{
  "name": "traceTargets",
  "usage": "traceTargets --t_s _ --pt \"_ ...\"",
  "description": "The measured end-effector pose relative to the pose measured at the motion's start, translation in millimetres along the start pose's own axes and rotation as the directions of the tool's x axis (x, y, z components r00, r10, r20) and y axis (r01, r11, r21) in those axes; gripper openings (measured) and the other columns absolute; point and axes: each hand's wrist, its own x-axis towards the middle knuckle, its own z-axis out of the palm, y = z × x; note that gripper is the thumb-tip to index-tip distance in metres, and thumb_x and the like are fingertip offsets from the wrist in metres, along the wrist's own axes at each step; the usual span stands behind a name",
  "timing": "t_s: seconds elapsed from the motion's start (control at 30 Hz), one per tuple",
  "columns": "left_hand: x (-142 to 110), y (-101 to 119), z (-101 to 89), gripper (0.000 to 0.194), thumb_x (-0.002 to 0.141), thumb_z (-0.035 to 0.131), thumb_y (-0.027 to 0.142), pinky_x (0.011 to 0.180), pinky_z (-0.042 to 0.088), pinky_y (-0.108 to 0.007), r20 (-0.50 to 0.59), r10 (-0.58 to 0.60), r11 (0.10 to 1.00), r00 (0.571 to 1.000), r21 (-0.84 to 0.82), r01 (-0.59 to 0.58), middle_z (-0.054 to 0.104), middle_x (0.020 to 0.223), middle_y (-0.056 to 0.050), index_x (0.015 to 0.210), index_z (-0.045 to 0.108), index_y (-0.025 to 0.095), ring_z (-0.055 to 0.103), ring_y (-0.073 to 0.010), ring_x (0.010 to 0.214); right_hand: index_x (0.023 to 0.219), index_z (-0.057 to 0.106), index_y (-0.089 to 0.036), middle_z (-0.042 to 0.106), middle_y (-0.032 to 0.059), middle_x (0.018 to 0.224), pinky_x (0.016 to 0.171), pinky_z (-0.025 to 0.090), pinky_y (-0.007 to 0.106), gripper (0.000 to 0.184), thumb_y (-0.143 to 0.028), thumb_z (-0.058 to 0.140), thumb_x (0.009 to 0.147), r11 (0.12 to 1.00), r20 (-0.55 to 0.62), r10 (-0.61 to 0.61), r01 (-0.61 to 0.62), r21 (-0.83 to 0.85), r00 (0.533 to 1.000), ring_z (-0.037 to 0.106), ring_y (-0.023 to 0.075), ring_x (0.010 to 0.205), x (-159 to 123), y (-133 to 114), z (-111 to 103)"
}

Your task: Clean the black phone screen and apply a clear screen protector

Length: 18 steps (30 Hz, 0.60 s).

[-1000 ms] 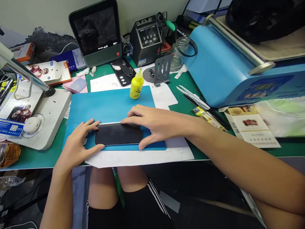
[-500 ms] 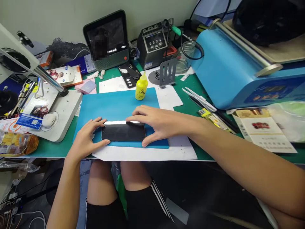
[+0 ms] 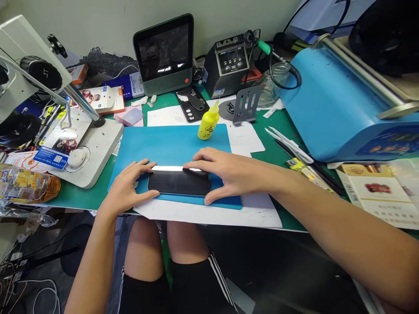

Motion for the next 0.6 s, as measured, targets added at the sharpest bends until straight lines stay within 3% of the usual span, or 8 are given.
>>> traceTargets --t_s 0.6 --pt "-1.5 -1.6 -0.3 0.045 0.094 0.071 0.06 0.132 0.029 -0.061 0.006 0.009 0.996 1.0 0.092 -0.01 0.059 0.157 -0.005 0.125 0.059 0.03 0.045 -0.0313 0.154 0.152 0.053 -0.018 0.06 0.0173 0.127 0.088 0.053 0.044 0.085 -0.063 0.078 0.085 0.999 0.004 -0.026 0.026 -0.041 1.0 0.06 0.032 0.111 -1.3 -3.3 -4.3"
